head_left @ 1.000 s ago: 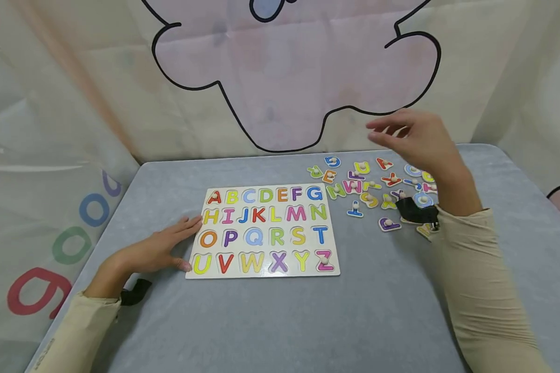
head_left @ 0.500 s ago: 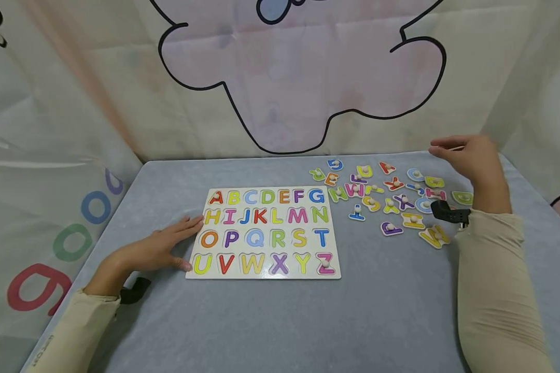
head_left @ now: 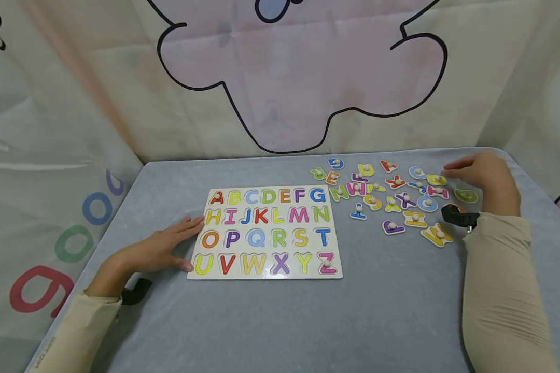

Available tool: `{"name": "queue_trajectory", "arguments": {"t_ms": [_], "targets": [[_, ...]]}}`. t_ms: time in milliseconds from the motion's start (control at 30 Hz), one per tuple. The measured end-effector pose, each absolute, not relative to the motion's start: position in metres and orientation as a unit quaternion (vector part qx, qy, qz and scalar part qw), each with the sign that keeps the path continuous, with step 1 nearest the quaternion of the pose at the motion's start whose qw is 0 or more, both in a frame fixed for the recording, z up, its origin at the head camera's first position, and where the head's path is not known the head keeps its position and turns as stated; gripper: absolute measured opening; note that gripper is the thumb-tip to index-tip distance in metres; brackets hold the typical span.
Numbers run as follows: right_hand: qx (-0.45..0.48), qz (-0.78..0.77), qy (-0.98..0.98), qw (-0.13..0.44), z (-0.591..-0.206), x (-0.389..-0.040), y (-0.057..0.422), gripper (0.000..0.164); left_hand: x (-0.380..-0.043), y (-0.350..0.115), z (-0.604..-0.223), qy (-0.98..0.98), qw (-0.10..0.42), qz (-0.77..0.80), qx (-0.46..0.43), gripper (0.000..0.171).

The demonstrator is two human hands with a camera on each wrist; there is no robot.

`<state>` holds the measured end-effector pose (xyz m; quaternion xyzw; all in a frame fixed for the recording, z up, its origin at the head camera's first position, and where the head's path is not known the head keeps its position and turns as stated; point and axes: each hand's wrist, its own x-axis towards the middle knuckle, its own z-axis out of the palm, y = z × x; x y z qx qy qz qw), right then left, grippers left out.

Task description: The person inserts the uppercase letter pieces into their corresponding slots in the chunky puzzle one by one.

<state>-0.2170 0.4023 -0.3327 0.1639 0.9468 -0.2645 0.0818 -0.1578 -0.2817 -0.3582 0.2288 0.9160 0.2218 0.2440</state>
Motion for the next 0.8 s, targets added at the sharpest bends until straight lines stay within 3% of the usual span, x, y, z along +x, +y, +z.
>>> {"name": "queue_trajectory", "arguments": {"t_ms": [433,800], "targets": [[0.155,-0.254,0.949,0.103,-0.346,-0.218,0.404,0.065,-0.156,-0.280,-0.358,0.919,0.238,0.215,0.230,0.105],[0.167,-0.252,0.949,0.093,-0.352,-0.221,0.399,0.061,-0.156,-0.281,-0.358,0.921,0.236,0.209,0.229,0.106]]}}
